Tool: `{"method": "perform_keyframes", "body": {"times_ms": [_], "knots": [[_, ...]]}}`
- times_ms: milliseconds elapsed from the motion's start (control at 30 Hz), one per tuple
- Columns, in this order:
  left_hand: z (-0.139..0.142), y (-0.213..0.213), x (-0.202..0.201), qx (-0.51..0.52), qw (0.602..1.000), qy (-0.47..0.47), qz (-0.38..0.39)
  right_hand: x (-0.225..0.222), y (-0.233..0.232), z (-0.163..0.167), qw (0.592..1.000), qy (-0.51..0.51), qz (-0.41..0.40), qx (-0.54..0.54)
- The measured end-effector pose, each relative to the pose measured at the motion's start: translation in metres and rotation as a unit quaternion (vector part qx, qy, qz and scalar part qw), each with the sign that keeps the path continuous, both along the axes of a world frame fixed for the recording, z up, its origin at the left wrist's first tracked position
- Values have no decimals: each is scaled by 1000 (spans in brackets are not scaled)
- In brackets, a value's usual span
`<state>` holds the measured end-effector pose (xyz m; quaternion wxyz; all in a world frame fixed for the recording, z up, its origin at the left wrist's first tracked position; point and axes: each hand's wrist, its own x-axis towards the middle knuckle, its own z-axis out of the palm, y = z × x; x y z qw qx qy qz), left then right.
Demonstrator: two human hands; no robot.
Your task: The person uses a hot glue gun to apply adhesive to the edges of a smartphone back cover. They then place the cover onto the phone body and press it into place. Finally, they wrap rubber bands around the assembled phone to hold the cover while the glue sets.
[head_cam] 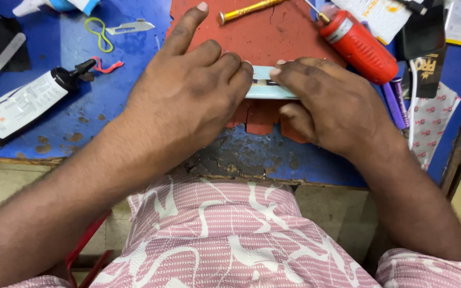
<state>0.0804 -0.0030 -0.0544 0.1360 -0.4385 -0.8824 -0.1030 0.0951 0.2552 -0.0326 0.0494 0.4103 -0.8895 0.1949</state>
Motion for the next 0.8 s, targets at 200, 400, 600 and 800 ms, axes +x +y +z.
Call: {"method": "perform_keyframes", "body": {"times_ms": [200,400,600,800], "knots": [[8,-3,-22,-3,998,-54,-29,-6,-10,1,998,22,-54,29],[13,-8,-28,36,995,-84,-33,-9,-8,3,998,4,-55,-7],[28,-32,-21,348,877,-331,-14,6,-11,18,967,-164,-163,-102],[19,-29,5,516,710,-477,39,30,-25,20,879,-341,-241,-229]]}}
